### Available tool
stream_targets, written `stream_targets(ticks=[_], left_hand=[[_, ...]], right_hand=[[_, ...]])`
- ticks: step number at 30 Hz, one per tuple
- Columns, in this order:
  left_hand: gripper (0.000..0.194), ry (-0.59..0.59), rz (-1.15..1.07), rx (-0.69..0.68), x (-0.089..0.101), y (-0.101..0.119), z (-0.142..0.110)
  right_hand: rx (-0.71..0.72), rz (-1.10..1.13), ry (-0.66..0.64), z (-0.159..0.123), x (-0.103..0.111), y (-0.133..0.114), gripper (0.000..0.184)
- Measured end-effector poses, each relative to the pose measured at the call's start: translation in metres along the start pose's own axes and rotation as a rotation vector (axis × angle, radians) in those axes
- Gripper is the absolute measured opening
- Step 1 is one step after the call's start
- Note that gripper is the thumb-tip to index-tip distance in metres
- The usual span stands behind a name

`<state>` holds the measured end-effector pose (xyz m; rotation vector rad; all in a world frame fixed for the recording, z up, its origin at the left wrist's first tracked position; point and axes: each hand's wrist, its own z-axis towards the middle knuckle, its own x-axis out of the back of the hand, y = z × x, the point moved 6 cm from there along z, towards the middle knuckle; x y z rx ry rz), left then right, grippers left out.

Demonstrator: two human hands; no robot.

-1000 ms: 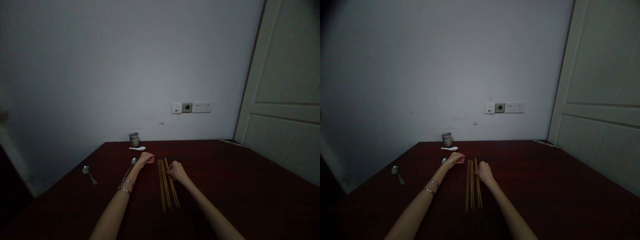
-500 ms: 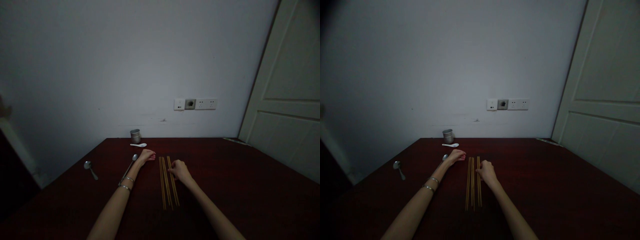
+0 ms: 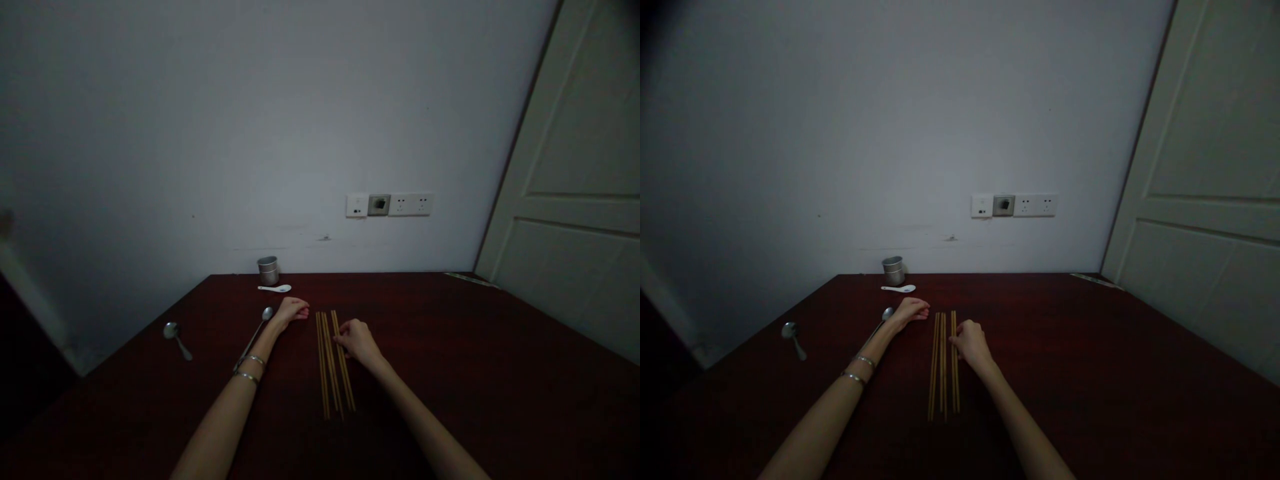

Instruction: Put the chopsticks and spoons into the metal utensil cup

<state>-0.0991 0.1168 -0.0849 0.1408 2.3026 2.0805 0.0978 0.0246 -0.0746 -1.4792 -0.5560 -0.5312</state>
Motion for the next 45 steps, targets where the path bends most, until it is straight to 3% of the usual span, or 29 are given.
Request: stream_targets(ticks=[23,32,38,45], left_hand=[[0.007,-0.011,0.026,-0.018,0.000,0.001,-0.002],[0.008,-0.002,0.026,-0.026,-0.002,0.003,-0.004],[0.006,0.007,0.070,-0.043,-0.004,0.002,-0.004],[0.009,0.093,0.149,-0.070,-0.009,0.001,-0.005]], right_hand=[[-0.002,0.025,-0.007,0.001,0.001,0.003,0.025],[0.075,-0.351,0.235,0.007,0.047,-0.007,0.027],[0.281,-0.574,0.267,0.033,0.040,0.003,0.033],[0.333,-0.580,0.259,0.047,0.032,0.024,0.038]])
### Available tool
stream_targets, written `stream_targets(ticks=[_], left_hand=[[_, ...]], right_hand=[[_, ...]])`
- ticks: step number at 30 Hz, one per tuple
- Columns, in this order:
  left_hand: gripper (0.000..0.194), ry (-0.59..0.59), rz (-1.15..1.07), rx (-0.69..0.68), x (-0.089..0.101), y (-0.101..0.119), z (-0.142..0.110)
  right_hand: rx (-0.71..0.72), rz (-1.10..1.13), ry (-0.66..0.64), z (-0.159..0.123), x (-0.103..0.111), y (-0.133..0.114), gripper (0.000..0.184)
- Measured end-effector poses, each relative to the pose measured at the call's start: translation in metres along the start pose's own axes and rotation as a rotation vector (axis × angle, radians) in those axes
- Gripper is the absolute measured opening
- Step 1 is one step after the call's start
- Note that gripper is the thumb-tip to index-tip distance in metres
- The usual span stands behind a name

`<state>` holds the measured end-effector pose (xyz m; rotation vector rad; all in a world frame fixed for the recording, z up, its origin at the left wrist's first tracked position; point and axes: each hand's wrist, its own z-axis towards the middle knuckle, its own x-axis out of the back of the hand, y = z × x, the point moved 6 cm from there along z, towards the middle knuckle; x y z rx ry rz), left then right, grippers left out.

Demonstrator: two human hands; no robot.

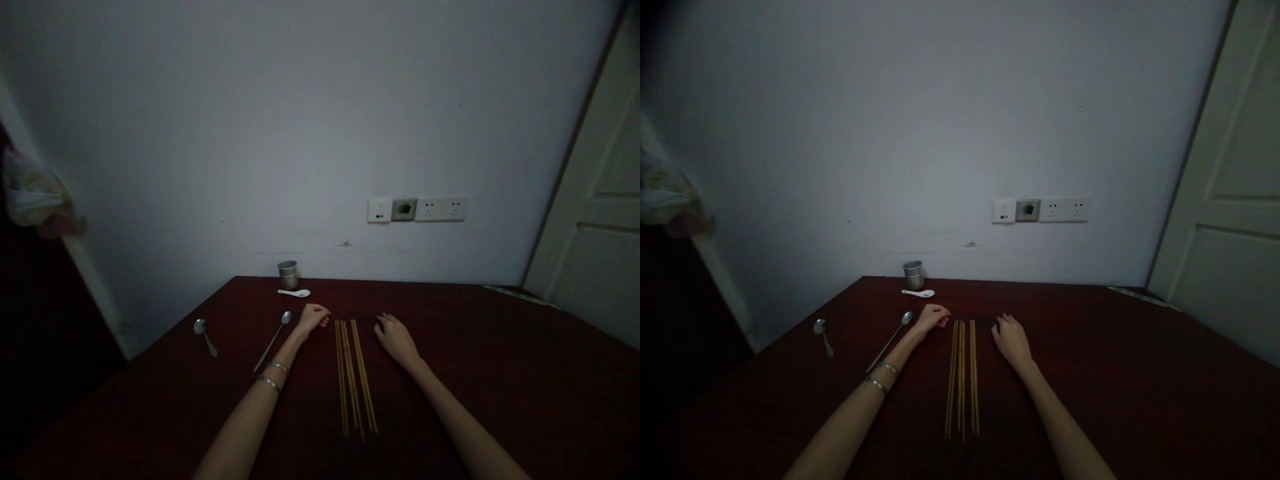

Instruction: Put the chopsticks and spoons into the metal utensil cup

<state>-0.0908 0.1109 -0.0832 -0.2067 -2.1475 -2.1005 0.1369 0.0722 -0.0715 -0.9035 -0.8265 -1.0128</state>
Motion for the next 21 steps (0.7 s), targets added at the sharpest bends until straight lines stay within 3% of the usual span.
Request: stream_targets(ticks=[6,11,14,17,21], left_hand=[[0.009,0.049,0.012,0.059,0.000,0.006,-0.003],[0.021,-0.003,0.132,0.023,0.006,0.043,-0.007],[0.024,-0.022,0.381,-0.113,0.010,0.074,-0.014],[0.020,0.039,0.719,-0.201,0.022,0.095,-0.026],[0.018,0.198,1.115,-0.161,0.052,0.106,-0.045]], right_hand=[[0.003,-0.027,-0.009,-0.001,-0.002,0.000,0.039],[0.017,-0.018,0.018,-0.001,-0.003,0.000,0.038],[0.028,-0.014,0.034,-0.001,-0.004,0.001,0.038],[0.050,-0.027,0.044,-0.001,-0.004,0.001,0.038],[0.061,-0.041,0.051,-0.002,-0.003,0.000,0.038]])
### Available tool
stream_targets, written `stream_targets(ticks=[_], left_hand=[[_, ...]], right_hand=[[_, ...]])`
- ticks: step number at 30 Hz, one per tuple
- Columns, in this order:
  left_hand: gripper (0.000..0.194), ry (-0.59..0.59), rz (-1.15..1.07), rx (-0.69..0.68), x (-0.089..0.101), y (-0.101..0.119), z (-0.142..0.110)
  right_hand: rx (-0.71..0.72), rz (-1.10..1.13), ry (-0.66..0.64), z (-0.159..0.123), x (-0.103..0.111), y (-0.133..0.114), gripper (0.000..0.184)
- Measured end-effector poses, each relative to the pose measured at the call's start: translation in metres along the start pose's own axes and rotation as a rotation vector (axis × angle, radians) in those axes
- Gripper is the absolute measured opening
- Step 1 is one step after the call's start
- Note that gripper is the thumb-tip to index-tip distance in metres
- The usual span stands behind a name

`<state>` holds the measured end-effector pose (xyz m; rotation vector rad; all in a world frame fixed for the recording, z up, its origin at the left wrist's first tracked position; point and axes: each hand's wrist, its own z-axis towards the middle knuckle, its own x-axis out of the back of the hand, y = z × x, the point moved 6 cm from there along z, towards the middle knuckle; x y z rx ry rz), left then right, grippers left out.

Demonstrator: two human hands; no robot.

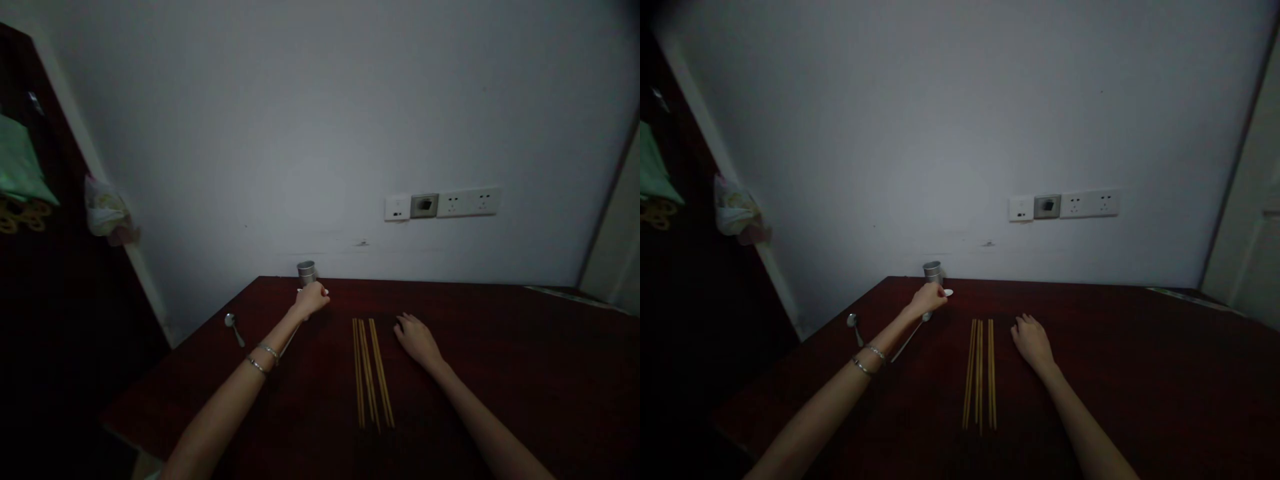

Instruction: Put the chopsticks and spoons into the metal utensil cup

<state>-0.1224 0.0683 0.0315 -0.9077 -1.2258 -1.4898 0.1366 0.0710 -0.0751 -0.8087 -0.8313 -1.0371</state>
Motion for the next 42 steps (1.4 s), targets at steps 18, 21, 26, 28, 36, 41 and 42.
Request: stream_targets(ticks=[18,21,26,28,36,41,42], left_hand=[[0.019,-0.362,0.116,0.282,-0.018,-0.082,-0.043],[0.019,-0.370,0.129,0.288,-0.021,-0.081,-0.048],[0.019,-0.336,0.148,0.302,-0.027,-0.081,-0.050],[0.019,-0.305,0.154,0.300,-0.027,-0.082,-0.050],[0.018,-0.312,0.120,0.337,-0.032,-0.085,-0.052],[0.018,-0.269,0.116,0.350,-0.033,-0.084,-0.050],[0.018,-0.266,0.111,0.348,-0.033,-0.084,-0.050]], right_hand=[[0.068,-0.027,0.025,0.001,-0.012,0.006,0.039],[0.072,-0.045,0.015,0.000,-0.011,0.005,0.040],[0.069,-0.040,0.010,-0.003,-0.005,0.003,0.040],[0.050,-0.039,0.004,-0.003,-0.004,0.003,0.040],[0.004,-0.059,-0.031,-0.005,-0.002,0.003,0.041],[-0.002,-0.041,-0.032,-0.006,0.000,0.003,0.041],[-0.004,-0.035,-0.032,-0.005,0.000,0.003,0.041]])
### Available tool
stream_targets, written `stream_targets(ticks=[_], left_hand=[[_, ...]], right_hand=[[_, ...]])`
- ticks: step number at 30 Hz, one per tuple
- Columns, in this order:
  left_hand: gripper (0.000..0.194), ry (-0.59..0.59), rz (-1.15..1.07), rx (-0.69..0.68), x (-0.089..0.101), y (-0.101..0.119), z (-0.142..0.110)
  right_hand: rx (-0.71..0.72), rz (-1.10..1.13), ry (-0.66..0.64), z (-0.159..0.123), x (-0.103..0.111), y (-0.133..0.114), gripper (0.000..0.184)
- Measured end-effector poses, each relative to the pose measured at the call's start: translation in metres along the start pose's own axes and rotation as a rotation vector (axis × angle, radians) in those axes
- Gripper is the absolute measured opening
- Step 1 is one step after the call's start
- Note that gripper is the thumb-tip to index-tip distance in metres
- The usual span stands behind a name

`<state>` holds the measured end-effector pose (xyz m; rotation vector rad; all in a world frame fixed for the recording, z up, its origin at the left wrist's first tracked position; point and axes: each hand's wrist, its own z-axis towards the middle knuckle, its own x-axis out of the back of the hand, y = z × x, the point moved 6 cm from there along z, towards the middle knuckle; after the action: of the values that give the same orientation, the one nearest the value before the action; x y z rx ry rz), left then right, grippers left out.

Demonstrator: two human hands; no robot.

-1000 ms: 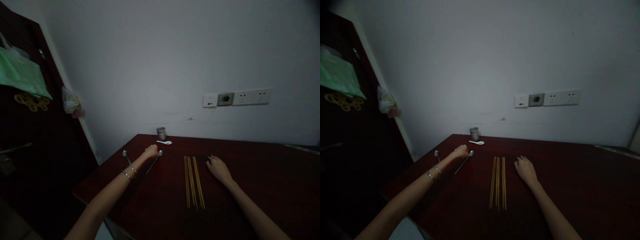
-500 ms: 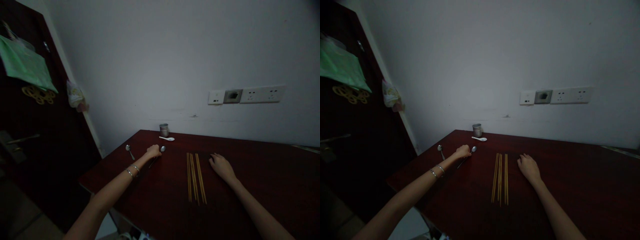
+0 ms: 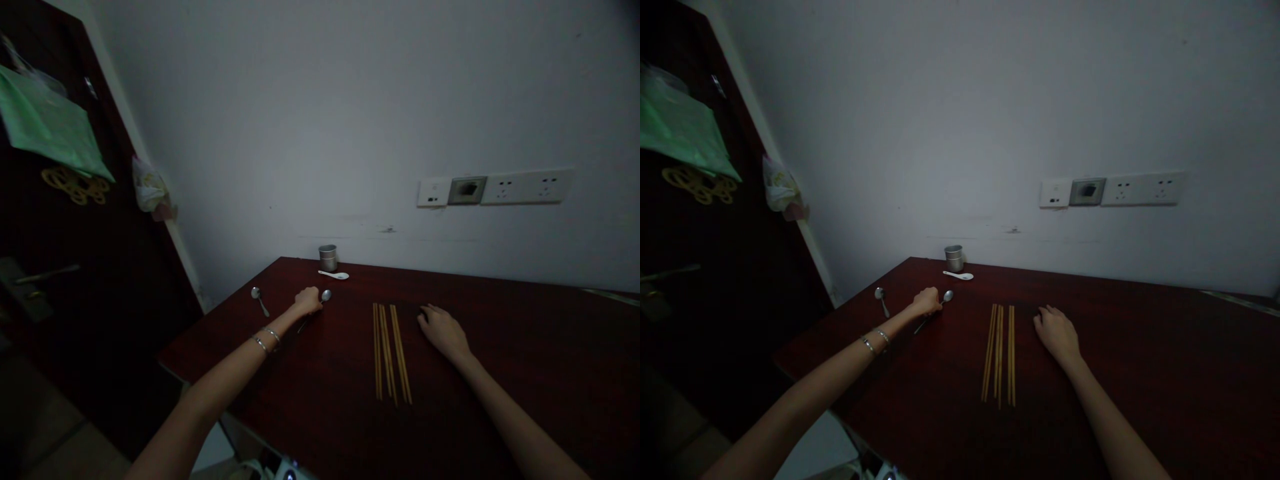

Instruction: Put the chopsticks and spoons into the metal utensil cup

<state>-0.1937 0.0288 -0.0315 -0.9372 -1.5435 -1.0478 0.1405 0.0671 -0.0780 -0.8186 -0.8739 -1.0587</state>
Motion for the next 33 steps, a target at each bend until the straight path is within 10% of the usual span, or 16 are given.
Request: stream_targets(ticks=[12,18,24,33], left_hand=[[0.015,0.088,-0.180,-0.142,0.040,0.038,0.012],[0.018,0.157,-0.316,-0.313,0.063,0.097,0.015],[0.021,0.202,-0.451,-0.429,0.063,0.153,0.002],[0.018,0.214,-0.631,-0.438,0.044,0.179,-0.009]], right_hand=[[-0.071,0.115,-0.013,0.006,0.003,0.003,0.039],[-0.097,0.642,0.040,0.025,0.042,-0.029,0.033],[-0.307,1.533,-0.239,0.025,0.051,-0.081,0.026],[-0.384,1.631,-0.303,0.013,0.046,-0.099,0.009]])
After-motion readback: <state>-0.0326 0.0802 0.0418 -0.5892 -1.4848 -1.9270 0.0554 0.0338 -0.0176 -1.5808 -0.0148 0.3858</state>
